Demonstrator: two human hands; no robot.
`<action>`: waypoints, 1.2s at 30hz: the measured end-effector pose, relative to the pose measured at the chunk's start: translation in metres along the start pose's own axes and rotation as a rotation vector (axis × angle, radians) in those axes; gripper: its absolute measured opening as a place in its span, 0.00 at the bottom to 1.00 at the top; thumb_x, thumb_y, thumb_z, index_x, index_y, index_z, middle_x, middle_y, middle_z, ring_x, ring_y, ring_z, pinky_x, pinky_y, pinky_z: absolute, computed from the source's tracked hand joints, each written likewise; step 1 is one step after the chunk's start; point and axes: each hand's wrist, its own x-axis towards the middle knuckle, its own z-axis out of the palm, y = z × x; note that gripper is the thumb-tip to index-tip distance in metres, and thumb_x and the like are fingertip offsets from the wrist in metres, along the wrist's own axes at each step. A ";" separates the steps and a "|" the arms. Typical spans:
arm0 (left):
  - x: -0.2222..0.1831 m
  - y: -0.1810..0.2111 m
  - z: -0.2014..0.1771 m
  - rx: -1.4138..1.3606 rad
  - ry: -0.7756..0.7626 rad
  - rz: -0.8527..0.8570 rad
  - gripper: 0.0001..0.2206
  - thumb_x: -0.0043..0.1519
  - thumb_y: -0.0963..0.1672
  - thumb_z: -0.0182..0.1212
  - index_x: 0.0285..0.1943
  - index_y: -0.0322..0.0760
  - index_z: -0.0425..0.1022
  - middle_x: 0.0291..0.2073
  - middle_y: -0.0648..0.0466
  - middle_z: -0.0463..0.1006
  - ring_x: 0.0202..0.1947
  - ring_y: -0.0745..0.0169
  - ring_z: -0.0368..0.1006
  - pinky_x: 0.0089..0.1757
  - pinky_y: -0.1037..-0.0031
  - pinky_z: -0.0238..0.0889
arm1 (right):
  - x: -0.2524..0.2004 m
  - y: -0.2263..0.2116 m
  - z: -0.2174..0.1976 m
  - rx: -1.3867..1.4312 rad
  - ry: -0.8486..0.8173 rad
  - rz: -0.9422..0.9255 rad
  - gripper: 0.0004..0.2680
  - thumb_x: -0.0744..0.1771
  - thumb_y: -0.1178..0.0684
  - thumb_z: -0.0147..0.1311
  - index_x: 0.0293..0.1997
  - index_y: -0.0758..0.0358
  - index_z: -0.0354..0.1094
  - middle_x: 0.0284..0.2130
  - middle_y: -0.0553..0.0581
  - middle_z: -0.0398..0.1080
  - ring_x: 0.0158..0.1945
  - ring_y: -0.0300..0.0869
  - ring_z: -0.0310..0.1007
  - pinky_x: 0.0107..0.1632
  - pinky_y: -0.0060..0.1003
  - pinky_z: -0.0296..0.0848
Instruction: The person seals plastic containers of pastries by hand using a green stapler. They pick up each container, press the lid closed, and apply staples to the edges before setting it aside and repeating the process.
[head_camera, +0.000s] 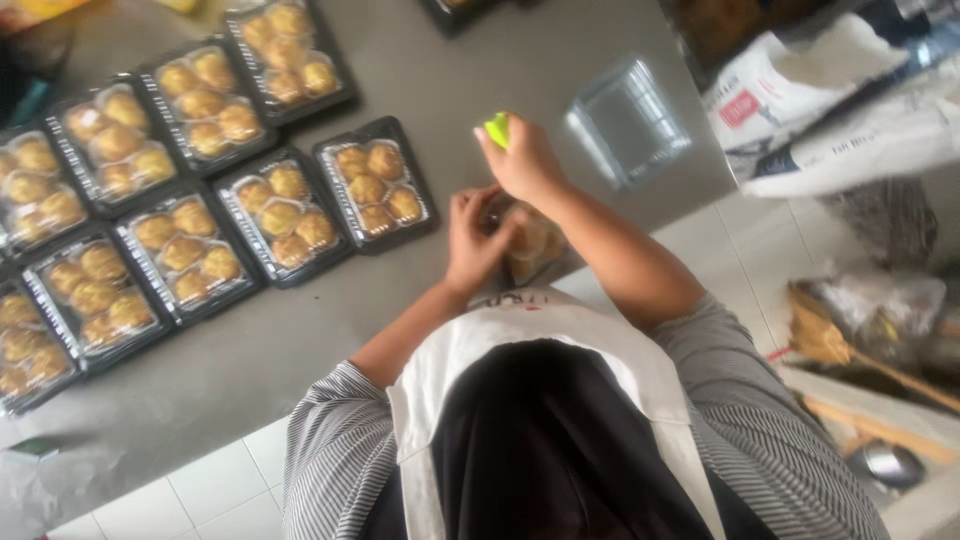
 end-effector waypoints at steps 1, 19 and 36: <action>-0.005 0.002 0.001 -0.149 -0.053 0.061 0.33 0.56 0.40 0.74 0.69 0.25 0.61 0.55 0.36 0.65 0.54 0.53 0.70 0.53 0.66 0.71 | 0.003 0.006 0.004 -0.071 0.046 -0.024 0.13 0.69 0.46 0.58 0.39 0.69 0.70 0.29 0.67 0.74 0.33 0.60 0.76 0.34 0.48 0.73; 0.258 -0.074 -0.128 -0.022 0.248 -0.466 0.26 0.59 0.45 0.71 0.64 0.29 0.69 0.53 0.43 0.81 0.51 0.52 0.80 0.50 0.67 0.76 | -0.033 0.094 -0.116 0.143 0.279 0.200 0.07 0.69 0.54 0.61 0.41 0.66 0.69 0.29 0.55 0.73 0.31 0.40 0.73 0.36 0.36 0.71; 0.364 -0.212 0.043 0.469 0.346 -0.387 0.33 0.65 0.42 0.57 0.79 0.31 0.46 0.63 0.31 0.66 0.61 0.31 0.65 0.60 0.56 0.61 | -0.012 0.157 -0.145 -0.432 -0.376 0.585 0.18 0.61 0.40 0.69 0.42 0.68 0.74 0.38 0.63 0.75 0.37 0.52 0.76 0.39 0.47 0.75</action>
